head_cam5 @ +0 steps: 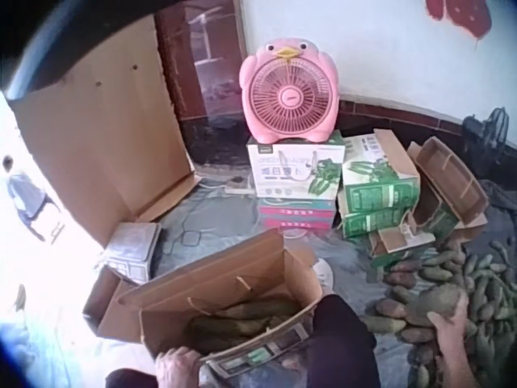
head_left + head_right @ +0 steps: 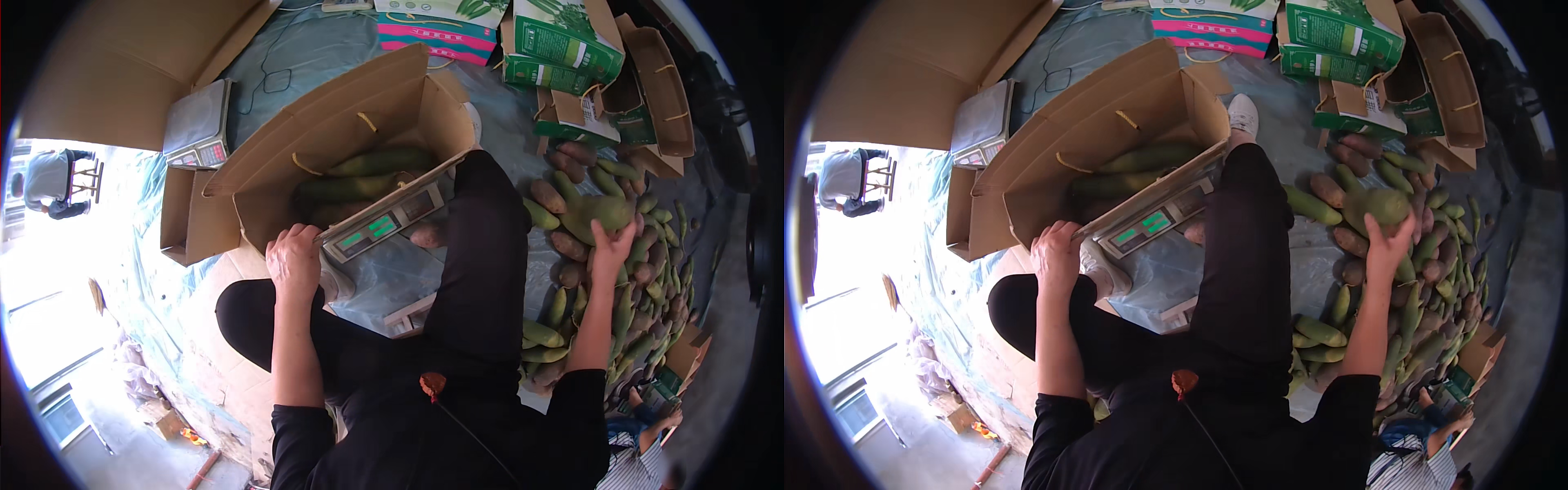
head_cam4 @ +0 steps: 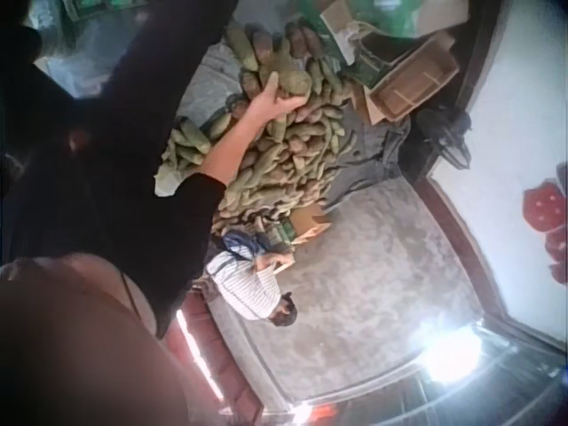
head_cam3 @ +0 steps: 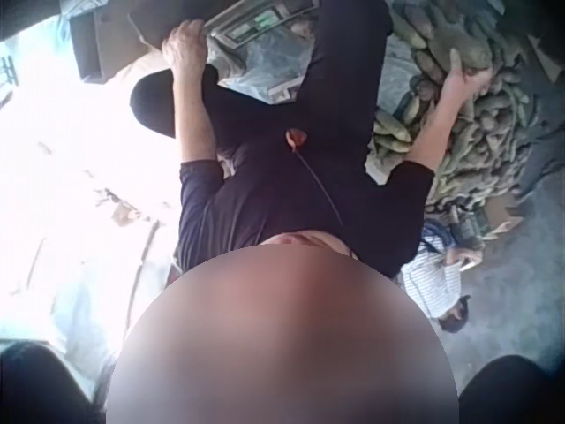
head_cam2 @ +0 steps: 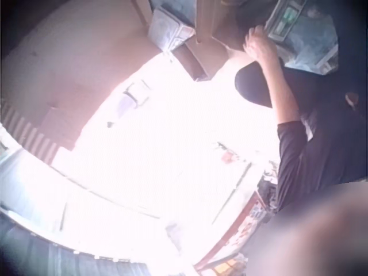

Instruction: The recorder is sitting on the floor, selecting produce from a pile and placing them into a cardboard box on a scale.

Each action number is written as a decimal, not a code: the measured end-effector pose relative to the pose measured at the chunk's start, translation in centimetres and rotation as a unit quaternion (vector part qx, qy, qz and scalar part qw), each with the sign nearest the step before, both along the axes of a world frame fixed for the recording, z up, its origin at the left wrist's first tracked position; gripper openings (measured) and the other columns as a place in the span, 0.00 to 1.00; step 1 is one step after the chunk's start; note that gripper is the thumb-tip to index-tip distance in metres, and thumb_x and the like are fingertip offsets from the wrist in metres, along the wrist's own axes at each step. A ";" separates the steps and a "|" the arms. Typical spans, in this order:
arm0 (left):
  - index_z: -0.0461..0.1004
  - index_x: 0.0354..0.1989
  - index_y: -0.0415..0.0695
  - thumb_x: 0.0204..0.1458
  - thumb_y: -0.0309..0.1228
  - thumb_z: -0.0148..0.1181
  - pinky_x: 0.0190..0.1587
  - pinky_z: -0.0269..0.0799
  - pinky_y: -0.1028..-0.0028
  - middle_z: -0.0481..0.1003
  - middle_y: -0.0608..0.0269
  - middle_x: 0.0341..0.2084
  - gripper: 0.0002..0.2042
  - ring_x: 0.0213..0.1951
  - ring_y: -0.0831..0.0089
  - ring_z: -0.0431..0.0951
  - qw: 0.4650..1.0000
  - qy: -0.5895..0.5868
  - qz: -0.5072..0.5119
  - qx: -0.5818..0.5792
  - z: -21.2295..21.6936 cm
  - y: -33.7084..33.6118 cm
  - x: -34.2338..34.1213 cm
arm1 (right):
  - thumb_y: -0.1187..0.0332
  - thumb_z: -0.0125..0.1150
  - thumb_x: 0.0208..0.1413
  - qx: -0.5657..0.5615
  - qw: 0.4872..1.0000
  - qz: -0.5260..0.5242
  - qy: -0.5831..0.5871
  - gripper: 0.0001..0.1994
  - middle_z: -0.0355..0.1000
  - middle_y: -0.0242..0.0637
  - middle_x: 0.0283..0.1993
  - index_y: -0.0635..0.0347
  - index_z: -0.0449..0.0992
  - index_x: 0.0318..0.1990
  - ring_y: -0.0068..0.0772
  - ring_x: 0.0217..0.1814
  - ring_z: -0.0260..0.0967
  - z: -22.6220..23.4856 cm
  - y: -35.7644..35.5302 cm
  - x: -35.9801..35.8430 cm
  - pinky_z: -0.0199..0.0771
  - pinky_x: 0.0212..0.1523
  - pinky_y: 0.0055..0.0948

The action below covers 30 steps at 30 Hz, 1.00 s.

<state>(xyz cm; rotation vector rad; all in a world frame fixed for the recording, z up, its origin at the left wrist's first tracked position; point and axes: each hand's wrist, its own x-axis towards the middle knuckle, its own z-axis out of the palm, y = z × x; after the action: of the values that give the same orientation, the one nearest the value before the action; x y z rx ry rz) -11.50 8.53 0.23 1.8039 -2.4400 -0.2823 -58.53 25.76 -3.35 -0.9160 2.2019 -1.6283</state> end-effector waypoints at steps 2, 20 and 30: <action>0.76 0.29 0.46 0.43 0.27 0.58 0.39 0.66 0.62 0.73 0.63 0.26 0.04 0.36 0.61 0.74 1.000 -0.009 -0.002 0.000 0.1 0.0 -0.1 | 0.79 0.65 0.47 -0.077 0.996 0.042 0.005 0.30 0.63 0.39 0.55 0.65 0.58 0.58 0.32 0.58 0.61 4.1 -3.3 1.6 0.60 0.58 0.30; 0.77 0.29 0.50 0.42 0.24 0.53 0.38 0.66 0.65 0.74 0.67 0.26 0.08 0.35 0.65 0.75 0.999 -0.045 -0.010 -0.010 0.2 0.0 -0.1 | 0.74 0.68 0.44 -0.063 0.876 0.286 -0.384 0.28 0.67 0.39 0.47 0.66 0.59 0.51 0.30 0.48 0.67 6.5 -20.4 23.3 0.70 0.47 0.31; 0.75 0.34 0.47 0.42 0.27 0.61 0.41 0.66 0.62 0.74 0.64 0.31 0.09 0.40 0.63 0.74 0.998 -0.063 -0.003 0.029 0.3 -0.1 -0.3 | 0.65 0.67 0.47 0.121 0.830 0.141 -0.526 0.21 0.64 0.41 0.51 0.60 0.65 0.46 0.38 0.52 0.63 4.0 -24.3 23.7 0.68 0.42 0.44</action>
<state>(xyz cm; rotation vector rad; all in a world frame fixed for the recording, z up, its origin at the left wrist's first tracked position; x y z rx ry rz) -11.78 8.43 0.54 1.8944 -2.5467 -0.2491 -34.81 1.50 0.63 -0.1333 1.3439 -1.1961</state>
